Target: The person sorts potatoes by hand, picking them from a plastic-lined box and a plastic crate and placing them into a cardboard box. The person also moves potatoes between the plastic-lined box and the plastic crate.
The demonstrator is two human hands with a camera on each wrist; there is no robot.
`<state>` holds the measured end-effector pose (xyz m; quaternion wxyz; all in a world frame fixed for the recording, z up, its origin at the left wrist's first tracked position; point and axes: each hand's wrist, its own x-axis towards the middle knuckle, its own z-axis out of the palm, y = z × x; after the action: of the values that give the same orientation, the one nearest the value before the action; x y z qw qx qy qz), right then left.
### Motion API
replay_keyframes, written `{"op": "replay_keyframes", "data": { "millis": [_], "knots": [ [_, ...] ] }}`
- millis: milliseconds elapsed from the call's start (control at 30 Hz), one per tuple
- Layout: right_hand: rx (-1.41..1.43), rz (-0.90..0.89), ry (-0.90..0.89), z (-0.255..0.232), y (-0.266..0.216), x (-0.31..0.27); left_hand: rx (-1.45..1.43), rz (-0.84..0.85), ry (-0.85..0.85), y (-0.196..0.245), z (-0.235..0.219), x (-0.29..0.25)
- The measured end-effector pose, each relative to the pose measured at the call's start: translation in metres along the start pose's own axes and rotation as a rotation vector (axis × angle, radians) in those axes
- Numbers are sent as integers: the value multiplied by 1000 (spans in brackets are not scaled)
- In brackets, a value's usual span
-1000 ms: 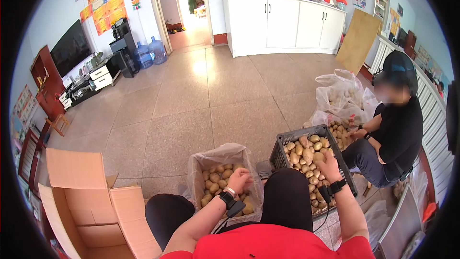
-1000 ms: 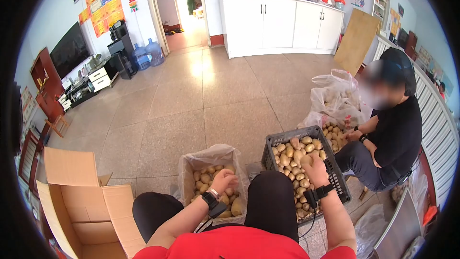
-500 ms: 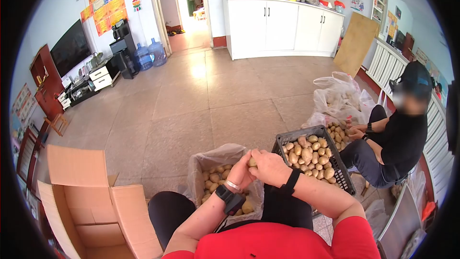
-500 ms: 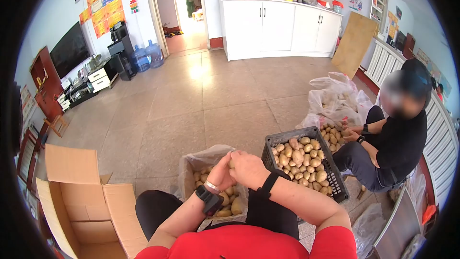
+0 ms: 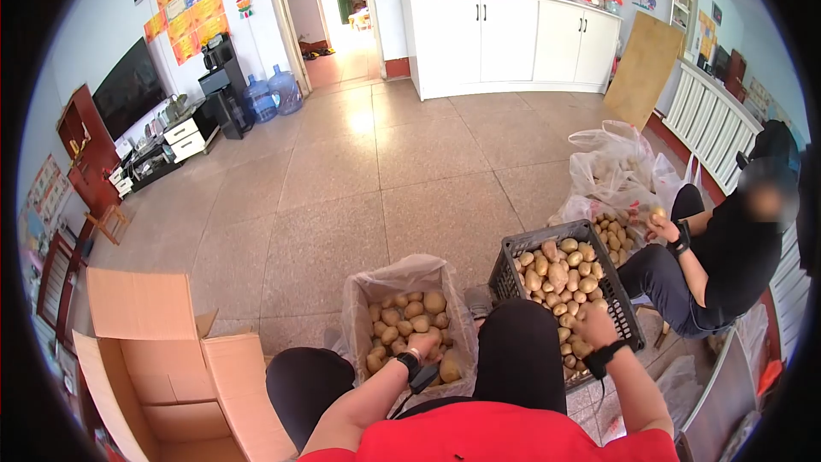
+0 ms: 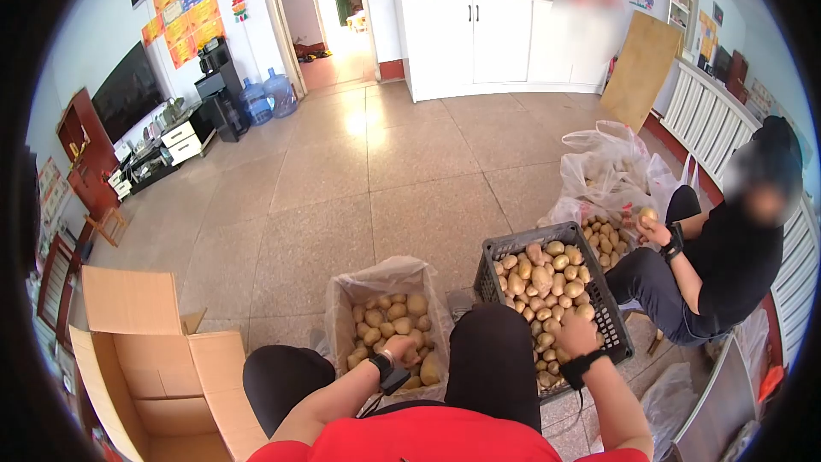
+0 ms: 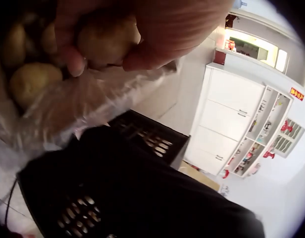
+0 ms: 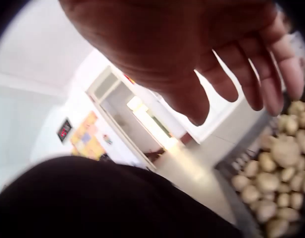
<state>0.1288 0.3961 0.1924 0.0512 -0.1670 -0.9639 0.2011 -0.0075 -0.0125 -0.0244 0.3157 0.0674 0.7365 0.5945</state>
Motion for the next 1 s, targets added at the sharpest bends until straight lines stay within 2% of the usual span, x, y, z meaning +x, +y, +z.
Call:
{"op": "replay_keyframes", "data": {
  "millis": [67,133,200,267,367,433,467,533,567,633,667,733,867,900,1000],
  "knots": [
    [-66,100,-209,39,51,-38,305,176,-60,-7,1,0],
    [-63,126,-263,65,69,-73,-215,-486,267,-11,11,1],
    [-104,147,-66,76,67,-98,-29,-335,214,-41,1,14],
    [-81,124,-29,77,65,-101,-287,-581,167,-12,2,-4],
    [-26,124,11,82,60,-98,-379,-571,240,9,9,-21],
    [-20,159,30,77,53,-96,-402,-575,159,-2,1,-21],
    [-87,191,-69,79,59,-97,95,-414,58,-26,-9,-13],
    [-67,172,-57,85,67,-98,1024,49,-195,-67,-21,5],
    [-93,172,-78,86,69,-98,1029,75,-281,-73,-21,7],
    [-71,272,-188,70,57,-94,-41,-399,-87,-76,-20,9],
    [-37,179,-106,80,67,-97,-566,-664,42,-77,-18,12],
    [-48,199,-132,78,64,-97,-564,-785,125,-75,-18,13],
    [-41,192,-166,73,63,-94,-296,-508,126,-53,-2,-1],
    [-35,193,-162,75,64,-95,-231,-461,182,-49,5,-2],
    [-25,199,-155,75,63,-94,-88,-491,62,-58,-5,3]
  ]
}}
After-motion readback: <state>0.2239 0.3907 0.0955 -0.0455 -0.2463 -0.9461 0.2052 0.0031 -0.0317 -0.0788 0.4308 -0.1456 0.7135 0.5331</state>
